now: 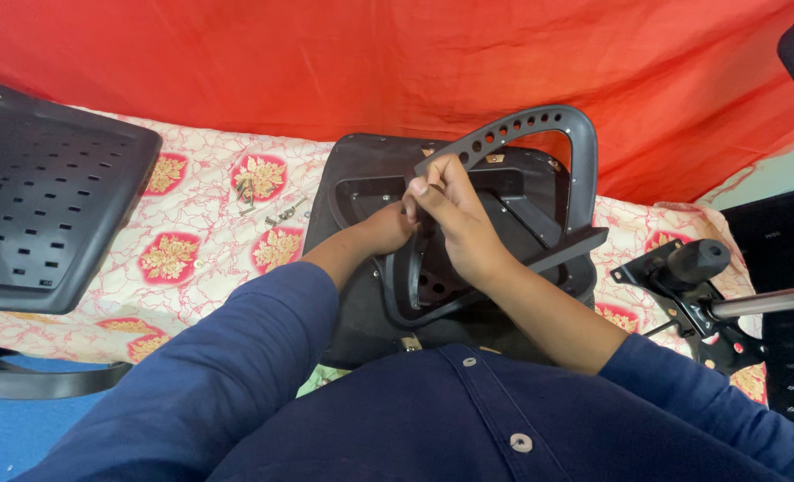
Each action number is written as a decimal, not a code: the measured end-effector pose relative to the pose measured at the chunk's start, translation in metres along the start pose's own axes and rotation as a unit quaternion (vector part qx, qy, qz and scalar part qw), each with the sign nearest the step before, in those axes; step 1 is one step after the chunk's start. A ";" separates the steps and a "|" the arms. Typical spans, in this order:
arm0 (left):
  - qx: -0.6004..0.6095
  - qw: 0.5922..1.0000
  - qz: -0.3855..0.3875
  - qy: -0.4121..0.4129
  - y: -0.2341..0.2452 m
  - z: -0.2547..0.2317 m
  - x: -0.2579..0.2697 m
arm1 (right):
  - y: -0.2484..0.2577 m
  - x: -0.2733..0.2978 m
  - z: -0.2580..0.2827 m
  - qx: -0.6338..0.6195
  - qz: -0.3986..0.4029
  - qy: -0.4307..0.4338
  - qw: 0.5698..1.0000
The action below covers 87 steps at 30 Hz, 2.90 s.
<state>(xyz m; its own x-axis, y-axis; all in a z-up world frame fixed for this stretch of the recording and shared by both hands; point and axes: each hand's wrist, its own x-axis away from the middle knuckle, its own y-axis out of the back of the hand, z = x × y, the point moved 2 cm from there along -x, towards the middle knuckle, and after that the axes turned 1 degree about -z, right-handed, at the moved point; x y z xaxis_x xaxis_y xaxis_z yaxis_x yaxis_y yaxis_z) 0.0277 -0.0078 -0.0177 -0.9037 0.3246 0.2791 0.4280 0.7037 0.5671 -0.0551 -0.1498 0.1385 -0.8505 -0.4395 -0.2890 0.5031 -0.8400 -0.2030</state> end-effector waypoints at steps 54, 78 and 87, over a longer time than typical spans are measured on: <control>0.071 0.997 0.003 0.022 0.005 -0.008 0.010 | 0.007 0.001 -0.003 0.121 -0.020 0.017 0.992; 0.092 0.994 -0.010 0.058 0.003 -0.006 0.010 | 0.039 0.035 -0.026 -0.120 -0.147 -0.080 0.979; 0.091 0.994 -0.030 0.055 -0.001 -0.004 0.009 | 0.039 0.031 0.009 -0.152 -0.170 -0.028 0.973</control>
<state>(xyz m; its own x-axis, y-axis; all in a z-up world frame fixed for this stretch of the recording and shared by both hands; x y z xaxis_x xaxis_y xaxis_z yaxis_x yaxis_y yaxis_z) 0.0199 -0.0079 -0.0125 -0.9165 0.2145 0.3376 0.3548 0.8256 0.4387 -0.0633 -0.1985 0.1297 -0.9784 -0.1769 -0.1069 0.2064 -0.8112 -0.5471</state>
